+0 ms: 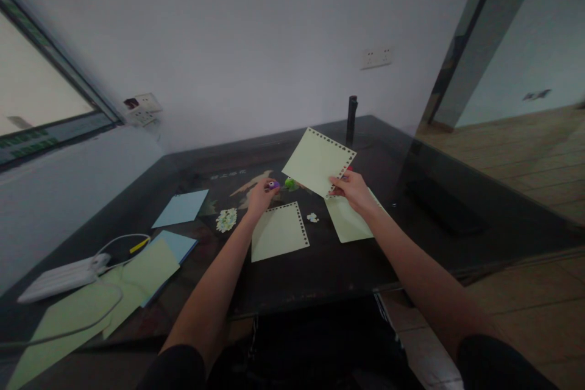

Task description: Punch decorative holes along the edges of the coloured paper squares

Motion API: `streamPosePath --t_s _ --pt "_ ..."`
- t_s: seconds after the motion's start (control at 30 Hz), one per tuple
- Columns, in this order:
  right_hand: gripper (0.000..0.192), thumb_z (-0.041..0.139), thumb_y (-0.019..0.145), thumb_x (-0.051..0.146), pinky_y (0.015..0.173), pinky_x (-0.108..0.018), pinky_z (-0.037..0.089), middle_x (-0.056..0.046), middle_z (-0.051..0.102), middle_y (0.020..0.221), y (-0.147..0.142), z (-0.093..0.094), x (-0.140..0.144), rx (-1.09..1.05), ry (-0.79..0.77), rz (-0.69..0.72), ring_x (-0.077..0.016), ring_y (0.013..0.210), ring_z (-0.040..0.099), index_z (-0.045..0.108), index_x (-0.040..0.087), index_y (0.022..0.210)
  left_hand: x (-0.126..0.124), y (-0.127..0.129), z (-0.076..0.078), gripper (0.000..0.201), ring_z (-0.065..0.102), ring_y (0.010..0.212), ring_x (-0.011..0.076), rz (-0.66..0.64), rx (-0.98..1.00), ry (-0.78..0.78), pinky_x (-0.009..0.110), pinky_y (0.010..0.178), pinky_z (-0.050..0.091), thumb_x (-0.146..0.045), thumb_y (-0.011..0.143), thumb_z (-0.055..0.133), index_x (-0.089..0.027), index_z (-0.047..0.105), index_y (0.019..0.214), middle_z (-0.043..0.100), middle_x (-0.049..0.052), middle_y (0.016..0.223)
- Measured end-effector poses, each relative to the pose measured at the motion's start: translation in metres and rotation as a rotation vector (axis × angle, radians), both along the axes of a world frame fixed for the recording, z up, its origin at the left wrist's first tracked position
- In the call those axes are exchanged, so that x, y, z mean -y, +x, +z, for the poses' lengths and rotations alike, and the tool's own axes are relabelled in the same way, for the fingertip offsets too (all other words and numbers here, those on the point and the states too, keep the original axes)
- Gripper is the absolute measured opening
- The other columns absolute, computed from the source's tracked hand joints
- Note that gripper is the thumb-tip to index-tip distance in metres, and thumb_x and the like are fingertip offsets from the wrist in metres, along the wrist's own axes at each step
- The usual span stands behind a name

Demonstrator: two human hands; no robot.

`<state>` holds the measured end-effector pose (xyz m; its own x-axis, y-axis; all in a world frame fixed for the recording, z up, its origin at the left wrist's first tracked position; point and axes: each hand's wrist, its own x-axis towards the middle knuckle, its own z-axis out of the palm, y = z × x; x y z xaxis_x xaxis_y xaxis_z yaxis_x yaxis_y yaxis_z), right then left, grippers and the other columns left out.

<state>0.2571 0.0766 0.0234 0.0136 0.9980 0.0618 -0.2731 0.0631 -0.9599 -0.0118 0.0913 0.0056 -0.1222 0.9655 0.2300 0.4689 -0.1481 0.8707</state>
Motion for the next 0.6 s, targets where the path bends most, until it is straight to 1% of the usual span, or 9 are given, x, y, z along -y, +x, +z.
streamPosePath --t_s 0.07,0.13,0.23,0.3,0.4,0.53,0.6 --pt "0.02 0.076 0.064 0.018 0.053 -0.027 0.058 -0.002 0.066 0.066 -0.002 0.0 0.001 0.008 -0.007 0.018 -0.0117 0.051 0.06 0.063 0.014 0.078 0.012 0.005 0.007 0.032 0.066 0.076 0.0174 -0.085 0.203 -0.062 0.032 0.074 0.052 -0.026 0.069 0.071 -0.016 0.06 0.097 0.066 0.005 0.088" --pt "0.019 0.075 0.065 0.016 0.055 -0.028 0.058 -0.002 0.066 0.068 -0.004 -0.001 0.003 0.015 -0.013 0.031 -0.0122 0.054 0.061 0.063 0.015 0.08 0.025 0.013 0.011 0.034 0.068 0.076 0.0165 -0.154 0.464 -0.116 0.031 0.075 0.054 -0.023 0.07 0.072 -0.016 0.057 0.1 0.065 0.005 0.092" --pt "0.019 0.073 0.065 0.014 0.056 -0.028 0.058 -0.003 0.067 0.072 -0.006 -0.001 0.005 0.02 -0.024 0.045 -0.0125 0.056 0.062 0.063 0.014 0.082 0.04 0.029 0.01 0.029 0.068 0.083 0.0157 -0.214 0.778 -0.188 0.031 0.082 0.053 -0.015 0.072 0.07 -0.016 0.056 0.097 0.065 0.005 0.095" --pt "0.019 0.072 0.066 0.013 0.057 -0.028 0.058 -0.003 0.067 0.073 -0.007 -0.001 0.006 0.01 -0.02 0.056 -0.0123 0.058 0.062 0.063 0.014 0.082 0.047 0.039 0.007 0.027 0.067 0.088 0.0152 -0.218 0.906 -0.233 0.03 0.086 0.052 -0.008 0.073 0.068 -0.016 0.056 0.096 0.066 0.004 0.094" --pt "0.017 0.071 0.067 0.014 0.059 -0.028 0.058 -0.002 0.066 0.071 -0.007 -0.001 0.007 0.008 -0.009 0.07 -0.0115 0.058 0.061 0.062 0.015 0.081 0.054 0.047 0.003 0.03 0.067 0.09 0.0146 -0.244 0.97 -0.257 0.03 0.091 0.051 -0.002 0.073 0.064 -0.014 0.059 0.1 0.065 0.005 0.095" --pt "0.02 0.073 0.067 0.02 0.061 -0.029 0.058 -0.001 0.065 0.07 -0.006 -0.003 0.007 0.038 0.015 0.105 -0.0122 0.06 0.061 0.062 0.016 0.083 0.061 0.049 0.004 0.04 0.066 0.087 0.0139 -0.302 0.924 -0.273 0.032 0.093 0.049 -0.002 0.073 0.065 -0.013 0.06 0.111 0.066 0.006 0.096" --pt "0.021 0.074 0.066 0.022 0.058 -0.028 0.057 -0.002 0.065 0.07 -0.005 -0.004 0.006 0.061 0.031 0.1 -0.0127 0.06 0.061 0.062 0.016 0.083 0.064 0.049 0.004 0.041 0.066 0.085 0.0133 -0.305 0.911 -0.286 0.031 0.092 0.049 -0.003 0.073 0.066 -0.014 0.06 0.113 0.066 0.005 0.094"
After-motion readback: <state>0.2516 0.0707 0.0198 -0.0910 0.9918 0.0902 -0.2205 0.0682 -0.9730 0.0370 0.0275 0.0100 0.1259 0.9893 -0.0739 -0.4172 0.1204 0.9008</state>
